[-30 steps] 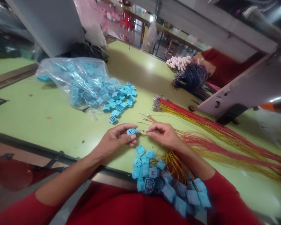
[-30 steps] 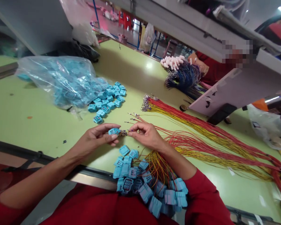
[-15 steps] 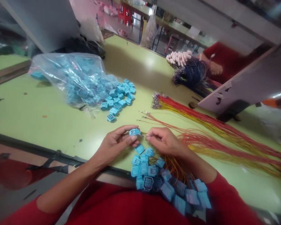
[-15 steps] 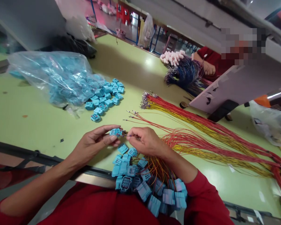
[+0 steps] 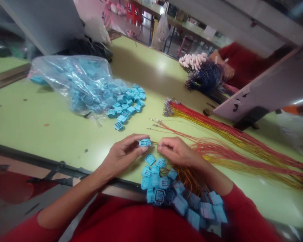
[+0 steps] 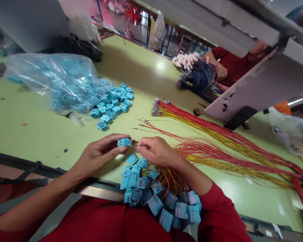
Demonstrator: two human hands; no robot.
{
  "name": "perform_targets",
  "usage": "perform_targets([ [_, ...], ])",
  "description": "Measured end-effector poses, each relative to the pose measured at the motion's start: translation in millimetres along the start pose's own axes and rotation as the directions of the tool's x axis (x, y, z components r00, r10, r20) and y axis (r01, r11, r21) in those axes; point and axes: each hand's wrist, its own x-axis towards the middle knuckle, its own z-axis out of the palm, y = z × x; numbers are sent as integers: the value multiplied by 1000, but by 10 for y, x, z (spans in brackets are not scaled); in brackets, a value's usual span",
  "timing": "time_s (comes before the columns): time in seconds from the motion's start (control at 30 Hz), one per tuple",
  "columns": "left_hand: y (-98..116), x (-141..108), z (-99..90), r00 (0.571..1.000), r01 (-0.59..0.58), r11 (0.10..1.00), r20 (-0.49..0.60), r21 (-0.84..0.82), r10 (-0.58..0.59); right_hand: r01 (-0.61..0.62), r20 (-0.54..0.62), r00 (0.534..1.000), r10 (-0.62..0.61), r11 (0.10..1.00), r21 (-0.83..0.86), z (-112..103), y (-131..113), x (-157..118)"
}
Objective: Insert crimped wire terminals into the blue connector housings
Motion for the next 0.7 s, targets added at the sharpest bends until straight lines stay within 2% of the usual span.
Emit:
perform_targets([
  [0.13, 13, 8, -3, 993, -114, 991, -5, 69, 115, -4, 8, 1000, 4, 1000, -6, -2, 1, -2],
  [0.27, -25, -12, 13, 985, -173, 980, 32, 96, 171, 32, -28, 999, -32, 999, -8, 20, 19, 22],
  [0.5, -98, -42, 93, 996, -86, 995, 26, 59, 84, 47, -72, 996, -48, 999, -7, 71, 69, 52],
  [0.7, -92, -36, 130, 995, -101, 991, 20, 84, 100, 37, -62, 997, -37, 999, 10, 111, 95, 73],
])
